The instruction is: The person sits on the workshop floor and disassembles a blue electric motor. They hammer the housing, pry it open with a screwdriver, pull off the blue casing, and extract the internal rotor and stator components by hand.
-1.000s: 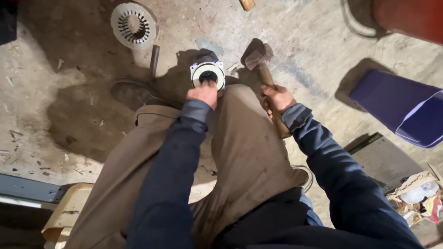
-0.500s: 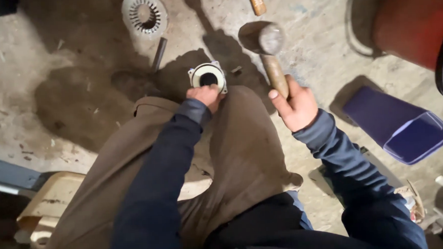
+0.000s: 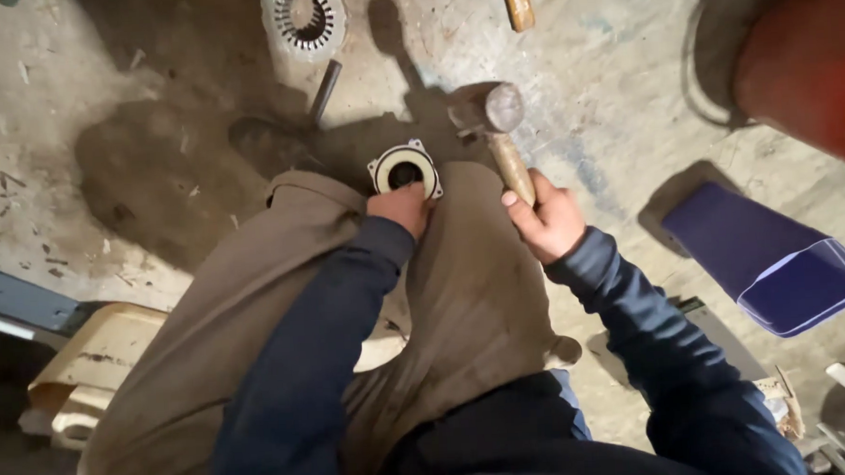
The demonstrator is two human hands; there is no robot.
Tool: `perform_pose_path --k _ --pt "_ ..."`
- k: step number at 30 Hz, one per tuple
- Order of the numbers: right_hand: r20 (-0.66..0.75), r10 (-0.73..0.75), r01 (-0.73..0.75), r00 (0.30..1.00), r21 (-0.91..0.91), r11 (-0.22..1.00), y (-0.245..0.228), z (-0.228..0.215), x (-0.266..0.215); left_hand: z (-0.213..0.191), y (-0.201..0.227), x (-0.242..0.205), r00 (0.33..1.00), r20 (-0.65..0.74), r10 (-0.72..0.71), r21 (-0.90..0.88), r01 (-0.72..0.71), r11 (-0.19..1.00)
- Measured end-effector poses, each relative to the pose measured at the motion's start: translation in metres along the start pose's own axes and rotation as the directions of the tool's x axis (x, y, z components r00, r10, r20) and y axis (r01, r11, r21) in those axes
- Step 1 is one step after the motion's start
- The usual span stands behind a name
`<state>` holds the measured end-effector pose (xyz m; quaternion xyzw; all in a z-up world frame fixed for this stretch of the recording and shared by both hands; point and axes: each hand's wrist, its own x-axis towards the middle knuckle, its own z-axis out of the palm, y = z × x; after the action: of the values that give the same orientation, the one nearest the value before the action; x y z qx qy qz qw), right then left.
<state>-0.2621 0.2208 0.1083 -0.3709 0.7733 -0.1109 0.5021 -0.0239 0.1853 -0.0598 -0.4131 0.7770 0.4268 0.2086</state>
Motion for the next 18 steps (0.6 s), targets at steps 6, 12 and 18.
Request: perform_pose_path --k 6,12,18 --pt "0.037 0.058 -0.062 0.998 0.119 0.991 0.012 0.007 -0.007 -0.015 -0.028 0.007 0.999 -0.046 0.023 -0.139 -0.029 0.990" --pt "0.123 0.196 -0.206 0.973 0.070 0.976 0.061 0.035 -0.031 -0.006 -0.054 0.009 0.962 -0.089 0.257 -0.033 -0.261 0.965" --pt "0.241 0.397 -0.455 0.885 0.272 0.848 0.031 0.023 -0.017 -0.019 -0.045 0.007 0.882 -0.456 0.120 0.175 -0.043 0.984"
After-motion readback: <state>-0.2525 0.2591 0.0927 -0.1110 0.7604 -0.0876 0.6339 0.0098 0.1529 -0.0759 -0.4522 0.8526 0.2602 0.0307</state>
